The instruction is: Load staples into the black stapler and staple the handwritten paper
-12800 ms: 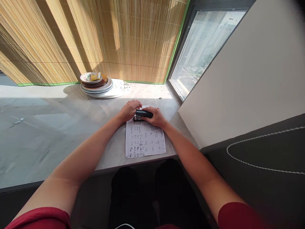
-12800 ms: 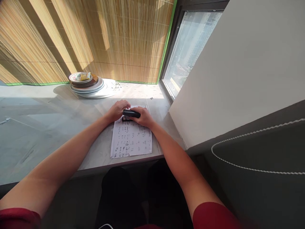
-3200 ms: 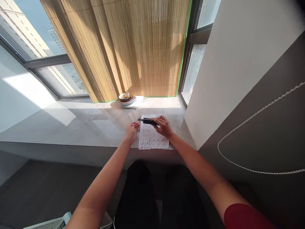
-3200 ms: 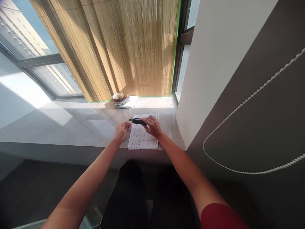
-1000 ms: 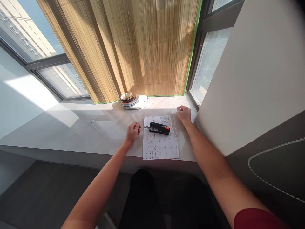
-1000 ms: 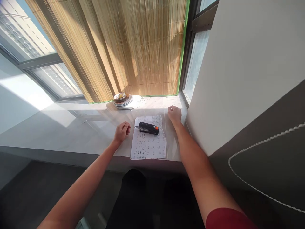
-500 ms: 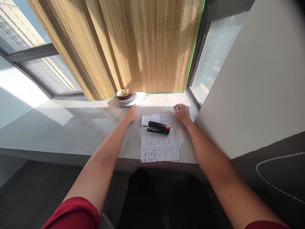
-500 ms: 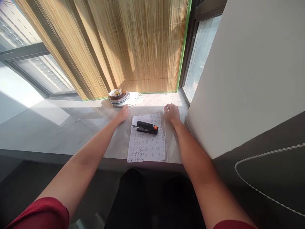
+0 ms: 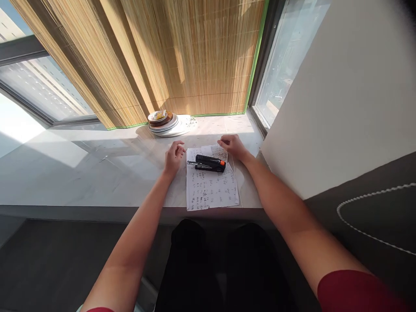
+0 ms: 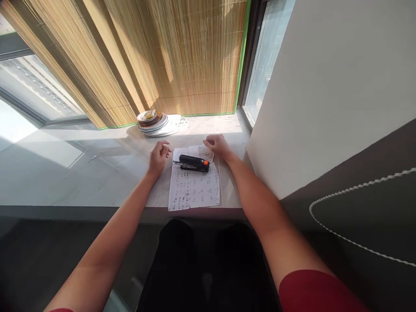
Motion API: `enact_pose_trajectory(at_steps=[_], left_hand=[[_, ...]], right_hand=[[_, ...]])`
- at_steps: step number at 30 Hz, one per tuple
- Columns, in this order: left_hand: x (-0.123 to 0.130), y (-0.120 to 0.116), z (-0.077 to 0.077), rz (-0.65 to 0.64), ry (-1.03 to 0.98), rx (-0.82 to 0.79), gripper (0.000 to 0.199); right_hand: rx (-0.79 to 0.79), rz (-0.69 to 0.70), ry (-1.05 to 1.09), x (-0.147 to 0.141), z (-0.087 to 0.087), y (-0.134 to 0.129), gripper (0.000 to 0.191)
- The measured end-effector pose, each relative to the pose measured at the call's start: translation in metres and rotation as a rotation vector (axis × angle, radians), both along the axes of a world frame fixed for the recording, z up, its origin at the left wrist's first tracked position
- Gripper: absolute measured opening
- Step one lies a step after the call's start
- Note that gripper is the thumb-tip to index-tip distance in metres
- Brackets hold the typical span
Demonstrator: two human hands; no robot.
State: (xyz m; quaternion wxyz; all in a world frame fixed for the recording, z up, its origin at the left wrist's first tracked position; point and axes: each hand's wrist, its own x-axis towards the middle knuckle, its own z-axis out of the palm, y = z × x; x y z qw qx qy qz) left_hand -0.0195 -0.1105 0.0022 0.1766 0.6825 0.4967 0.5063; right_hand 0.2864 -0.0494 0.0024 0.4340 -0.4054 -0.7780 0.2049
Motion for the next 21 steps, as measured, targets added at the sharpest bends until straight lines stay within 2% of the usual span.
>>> enact_pose_trajectory(at_steps=[3,6,10,15,18,21], left_hand=[[0.002,0.000,0.001,-0.073,-0.148,-0.041,0.023],[0.002,0.003,0.002,-0.148,-0.180,-0.100,0.029],[0.005,0.000,0.006,-0.240,-0.159,-0.160,0.044],[0.006,-0.006,0.011,-0.339,-0.073,-0.173,0.036],[0.004,-0.006,0.012,-0.406,0.013,-0.215,0.033],[0.003,-0.006,0.013,-0.498,0.050,-0.285,0.036]], right_hand=[[0.024,0.013,-0.035,-0.004,0.001,-0.004,0.045],[0.031,0.035,0.018,-0.007,0.003,-0.007,0.049],[0.071,0.225,-0.015,-0.016,0.015,-0.021,0.054],[-0.068,0.489,0.123,-0.029,0.029,-0.039,0.044],[-0.147,0.629,0.088,-0.034,0.028,-0.041,0.051],[-0.181,0.670,0.081,-0.035,0.025,-0.038,0.045]])
